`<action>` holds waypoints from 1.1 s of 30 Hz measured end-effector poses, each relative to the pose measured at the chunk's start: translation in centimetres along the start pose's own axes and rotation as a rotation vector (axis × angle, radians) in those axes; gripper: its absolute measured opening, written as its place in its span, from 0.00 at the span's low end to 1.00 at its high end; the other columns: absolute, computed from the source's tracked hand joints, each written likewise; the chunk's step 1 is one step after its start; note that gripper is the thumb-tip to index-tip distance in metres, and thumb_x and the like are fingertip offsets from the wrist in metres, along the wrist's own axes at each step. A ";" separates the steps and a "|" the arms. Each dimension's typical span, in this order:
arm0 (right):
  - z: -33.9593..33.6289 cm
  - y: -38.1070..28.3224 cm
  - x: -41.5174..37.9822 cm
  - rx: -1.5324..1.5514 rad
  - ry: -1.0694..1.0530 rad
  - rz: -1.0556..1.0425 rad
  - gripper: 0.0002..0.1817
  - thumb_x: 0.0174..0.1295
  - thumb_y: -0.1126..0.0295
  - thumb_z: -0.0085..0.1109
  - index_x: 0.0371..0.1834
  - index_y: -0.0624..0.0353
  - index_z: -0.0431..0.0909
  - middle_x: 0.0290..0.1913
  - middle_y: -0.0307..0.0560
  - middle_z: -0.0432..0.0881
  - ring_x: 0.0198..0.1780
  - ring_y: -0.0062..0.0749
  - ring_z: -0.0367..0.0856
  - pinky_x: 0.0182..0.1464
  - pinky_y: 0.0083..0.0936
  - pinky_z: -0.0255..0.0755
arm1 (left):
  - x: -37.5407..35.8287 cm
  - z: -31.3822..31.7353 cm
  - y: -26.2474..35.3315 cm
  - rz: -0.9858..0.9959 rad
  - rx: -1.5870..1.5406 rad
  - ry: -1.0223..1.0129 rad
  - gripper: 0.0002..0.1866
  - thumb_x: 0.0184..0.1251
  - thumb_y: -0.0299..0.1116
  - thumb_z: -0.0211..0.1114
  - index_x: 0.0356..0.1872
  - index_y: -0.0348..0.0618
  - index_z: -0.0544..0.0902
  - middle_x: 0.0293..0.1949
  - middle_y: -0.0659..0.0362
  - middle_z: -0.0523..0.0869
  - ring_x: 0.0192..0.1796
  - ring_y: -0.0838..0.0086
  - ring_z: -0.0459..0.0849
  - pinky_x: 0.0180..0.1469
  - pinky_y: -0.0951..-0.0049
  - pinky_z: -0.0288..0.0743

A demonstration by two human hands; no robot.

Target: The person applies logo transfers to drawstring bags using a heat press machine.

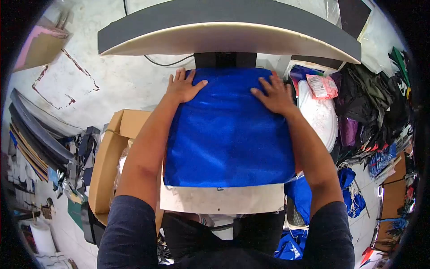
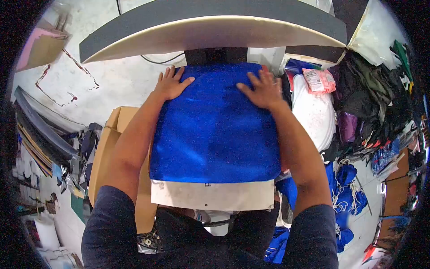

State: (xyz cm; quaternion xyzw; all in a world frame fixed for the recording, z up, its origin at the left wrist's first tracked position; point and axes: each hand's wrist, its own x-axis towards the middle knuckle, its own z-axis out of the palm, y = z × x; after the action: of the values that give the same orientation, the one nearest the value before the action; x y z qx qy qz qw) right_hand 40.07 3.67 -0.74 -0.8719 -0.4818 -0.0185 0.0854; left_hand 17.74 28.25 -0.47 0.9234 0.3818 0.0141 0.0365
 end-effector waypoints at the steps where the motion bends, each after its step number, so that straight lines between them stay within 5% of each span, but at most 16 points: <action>1: -0.4 0.9 -0.5 -0.037 0.005 0.098 0.48 0.63 0.24 0.33 0.78 0.45 0.58 0.78 0.61 0.53 0.80 0.58 0.46 0.77 0.54 0.36 | -0.4 0.2 -1.0 0.022 0.057 0.120 0.47 0.66 0.75 0.39 0.77 0.53 0.60 0.76 0.39 0.55 0.79 0.49 0.51 0.78 0.52 0.44; 4: -1.0 2.0 -3.2 0.011 0.214 0.104 0.47 0.63 0.27 0.40 0.77 0.49 0.58 0.74 0.65 0.60 0.75 0.61 0.57 0.74 0.57 0.46 | -3.4 -0.8 -2.5 -0.012 -0.135 0.325 0.42 0.67 0.69 0.48 0.73 0.49 0.67 0.71 0.37 0.66 0.72 0.46 0.66 0.71 0.49 0.60; 5: -1.3 1.5 -4.3 0.117 0.300 0.130 0.43 0.63 0.31 0.47 0.69 0.56 0.69 0.65 0.67 0.71 0.65 0.63 0.72 0.66 0.58 0.62 | -5.1 -1.3 -1.9 -0.138 -0.094 0.389 0.35 0.66 0.62 0.55 0.64 0.45 0.77 0.60 0.37 0.78 0.60 0.46 0.79 0.60 0.49 0.73; 6: -2.3 1.3 -5.2 0.120 0.306 0.132 0.43 0.63 0.31 0.47 0.69 0.56 0.69 0.65 0.67 0.71 0.65 0.63 0.72 0.66 0.58 0.62 | -6.2 -2.5 -1.7 -0.135 -0.092 0.394 0.35 0.66 0.62 0.55 0.64 0.45 0.77 0.60 0.37 0.78 0.60 0.46 0.79 0.60 0.49 0.73; 8: -3.6 0.7 -7.1 0.083 0.107 0.250 0.36 0.63 0.36 0.53 0.56 0.59 0.79 0.55 0.64 0.79 0.54 0.64 0.80 0.57 0.54 0.72 | -8.5 -3.8 -2.0 -0.262 -0.204 0.022 0.29 0.65 0.56 0.59 0.53 0.40 0.83 0.52 0.37 0.83 0.55 0.47 0.83 0.56 0.51 0.76; 9: -3.6 1.4 -7.3 0.067 0.092 0.237 0.29 0.64 0.43 0.55 0.46 0.62 0.81 0.49 0.67 0.82 0.53 0.60 0.82 0.54 0.48 0.76 | -9.2 -3.3 -2.4 -0.268 -0.199 0.024 0.29 0.65 0.56 0.59 0.53 0.40 0.83 0.52 0.37 0.83 0.55 0.47 0.83 0.56 0.51 0.76; 12: -3.1 3.2 -6.3 0.221 -0.023 0.236 0.27 0.63 0.49 0.56 0.47 0.66 0.80 0.48 0.70 0.82 0.55 0.55 0.81 0.55 0.46 0.75 | -9.6 -1.9 -2.7 -0.104 -0.169 0.274 0.23 0.64 0.49 0.63 0.38 0.35 0.87 0.36 0.40 0.87 0.45 0.50 0.87 0.51 0.55 0.78; 16: -2.5 3.7 -3.7 0.481 -0.087 0.325 0.27 0.60 0.54 0.60 0.42 0.75 0.79 0.33 0.73 0.83 0.35 0.58 0.87 0.39 0.42 0.81 | -7.5 -2.6 -2.4 -0.196 -0.445 0.056 0.17 0.61 0.39 0.65 0.37 0.30 0.85 0.35 0.42 0.87 0.41 0.55 0.88 0.45 0.58 0.81; 17: -2.5 3.4 -3.7 0.655 0.038 0.399 0.21 0.61 0.60 0.61 0.35 0.75 0.78 0.23 0.65 0.81 0.21 0.54 0.84 0.28 0.39 0.78 | -6.8 -2.3 -2.8 -0.293 -0.582 0.005 0.16 0.61 0.37 0.65 0.38 0.30 0.85 0.33 0.44 0.87 0.39 0.59 0.88 0.43 0.59 0.82; 18: -2.5 3.9 -3.7 0.654 0.047 0.402 0.21 0.61 0.60 0.61 0.35 0.75 0.78 0.23 0.65 0.81 0.21 0.54 0.84 0.28 0.39 0.78 | -6.5 -2.0 -3.3 -0.284 -0.582 0.009 0.16 0.61 0.37 0.65 0.38 0.30 0.85 0.33 0.44 0.87 0.39 0.59 0.88 0.43 0.59 0.82; 20: -2.3 4.9 -3.5 1.439 -0.192 0.447 0.11 0.63 0.68 0.61 0.37 0.68 0.79 0.30 0.49 0.83 0.25 0.36 0.83 0.21 0.34 0.76 | -6.0 -2.2 -4.0 -0.451 -1.194 -0.144 0.12 0.60 0.32 0.65 0.37 0.31 0.83 0.31 0.50 0.86 0.38 0.66 0.86 0.40 0.64 0.81; 23: 0.7 5.2 -2.4 1.548 -0.060 0.439 0.08 0.58 0.74 0.67 0.31 0.66 0.77 0.26 0.51 0.81 0.23 0.36 0.80 0.25 0.34 0.73 | -3.6 0.0 -8.1 -0.444 -1.396 -0.324 0.08 0.63 0.28 0.64 0.35 0.32 0.84 0.28 0.53 0.85 0.30 0.65 0.84 0.35 0.65 0.79; 25: 1.6 5.6 -1.7 1.335 0.032 0.423 0.11 0.55 0.72 0.70 0.32 0.65 0.77 0.28 0.51 0.82 0.27 0.37 0.81 0.29 0.34 0.74 | -3.6 -0.3 -8.0 -0.477 -1.432 -0.415 0.07 0.62 0.27 0.65 0.35 0.31 0.84 0.28 0.52 0.85 0.30 0.65 0.84 0.35 0.64 0.79; 27: 2.1 5.9 -1.8 1.119 0.108 0.418 0.13 0.53 0.70 0.73 0.33 0.64 0.77 0.31 0.52 0.83 0.30 0.37 0.83 0.32 0.33 0.75 | -4.7 -0.1 -6.1 -0.401 -1.158 -0.097 0.07 0.60 0.27 0.69 0.32 0.32 0.82 0.26 0.53 0.83 0.24 0.67 0.80 0.28 0.67 0.75; 29: 2.1 5.6 -2.7 0.901 0.283 0.427 0.18 0.49 0.66 0.77 0.34 0.64 0.77 0.32 0.52 0.83 0.33 0.39 0.83 0.40 0.34 0.76 | -7.1 -2.4 -2.9 -0.429 -1.124 -0.049 0.07 0.59 0.27 0.71 0.29 0.34 0.81 0.24 0.55 0.80 0.21 0.69 0.76 0.26 0.69 0.72; 33: 3.7 7.0 -2.2 0.833 0.261 0.365 0.19 0.49 0.70 0.78 0.32 0.59 0.71 0.30 0.42 0.80 0.26 0.25 0.76 0.28 0.26 0.73 | -8.0 -2.6 -2.6 -0.490 -1.125 0.036 0.10 0.60 0.29 0.72 0.25 0.39 0.79 0.21 0.59 0.77 0.19 0.74 0.70 0.23 0.75 0.66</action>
State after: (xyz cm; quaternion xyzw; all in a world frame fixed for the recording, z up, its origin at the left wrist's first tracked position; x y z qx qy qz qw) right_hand 44.65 -1.18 -5.51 -0.8243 -0.2723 0.0822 0.4896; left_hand 10.04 24.60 1.98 0.6475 0.5176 0.2205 0.5141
